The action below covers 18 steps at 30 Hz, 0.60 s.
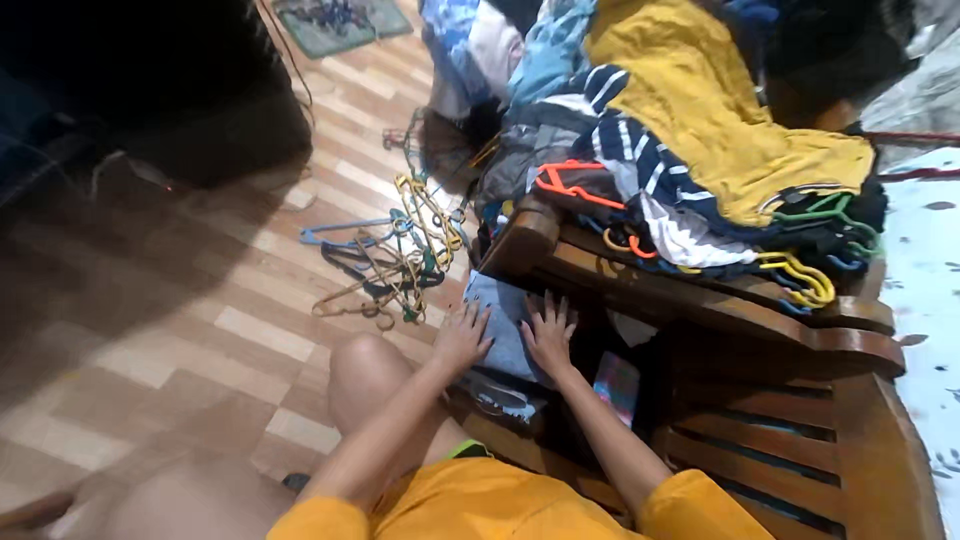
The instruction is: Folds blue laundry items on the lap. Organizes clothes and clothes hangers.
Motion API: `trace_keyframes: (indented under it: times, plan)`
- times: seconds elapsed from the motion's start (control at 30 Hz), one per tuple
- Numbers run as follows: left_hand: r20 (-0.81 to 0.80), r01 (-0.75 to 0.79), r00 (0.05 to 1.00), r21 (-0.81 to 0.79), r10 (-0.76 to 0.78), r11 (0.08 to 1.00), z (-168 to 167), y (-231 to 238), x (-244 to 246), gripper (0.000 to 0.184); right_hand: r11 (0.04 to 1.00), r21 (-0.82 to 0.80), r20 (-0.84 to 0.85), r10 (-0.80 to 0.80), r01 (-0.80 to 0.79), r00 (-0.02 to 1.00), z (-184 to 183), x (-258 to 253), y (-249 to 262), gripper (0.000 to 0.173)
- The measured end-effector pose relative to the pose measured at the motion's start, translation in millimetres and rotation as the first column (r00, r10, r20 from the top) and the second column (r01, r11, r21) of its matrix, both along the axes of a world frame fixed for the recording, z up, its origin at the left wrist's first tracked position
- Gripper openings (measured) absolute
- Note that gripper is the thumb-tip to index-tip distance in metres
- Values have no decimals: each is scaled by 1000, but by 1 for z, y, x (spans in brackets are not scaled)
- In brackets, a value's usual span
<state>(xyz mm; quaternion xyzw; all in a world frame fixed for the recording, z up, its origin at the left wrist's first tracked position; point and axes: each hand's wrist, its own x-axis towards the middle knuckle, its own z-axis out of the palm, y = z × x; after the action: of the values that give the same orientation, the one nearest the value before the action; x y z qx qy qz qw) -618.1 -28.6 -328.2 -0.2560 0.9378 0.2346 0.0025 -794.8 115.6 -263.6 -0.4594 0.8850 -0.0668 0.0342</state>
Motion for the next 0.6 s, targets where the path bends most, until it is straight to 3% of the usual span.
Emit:
trace_keyframes:
  times: [0.07,0.13,0.2,0.23,0.27,0.3,0.33,0.37,0.43,0.6]
  plan:
    - [-47,-33,998,16,34,999,6,-7,43,61,961,-259,-210,43,-98,977,50,-11,-9,52]
    - [-69,-84,994,29,86,996,17,-11,92,54,890,-444,-371,-77,-103,926,114,-43,-19,49]
    - [-143,-153,978,-8,150,988,20,-14,137,45,782,-616,-237,-300,96,924,176,-88,-20,56]
    - [-215,-193,959,-7,187,981,23,-15,155,42,638,-728,-20,-385,250,923,202,-113,-20,62]
    - [-279,-238,933,-1,228,971,29,-16,172,39,399,-806,288,-381,437,878,227,-133,-21,64]
    - [-337,-285,901,14,273,958,37,-16,187,37,88,-756,614,-251,649,748,253,-147,-26,62]
    - [-373,-335,870,36,324,941,46,-15,201,35,-165,-590,807,-92,790,583,274,-157,-31,53]
    - [-375,-383,845,73,381,921,53,-11,215,35,-276,-451,880,20,849,474,289,-163,-35,49]
    - [-376,-459,789,167,486,873,62,-1,237,34,-291,-367,919,37,884,393,303,-171,-46,50]
    - [-371,-514,749,199,549,835,56,19,271,30,-330,-365,929,-190,870,318,296,-194,-62,49]
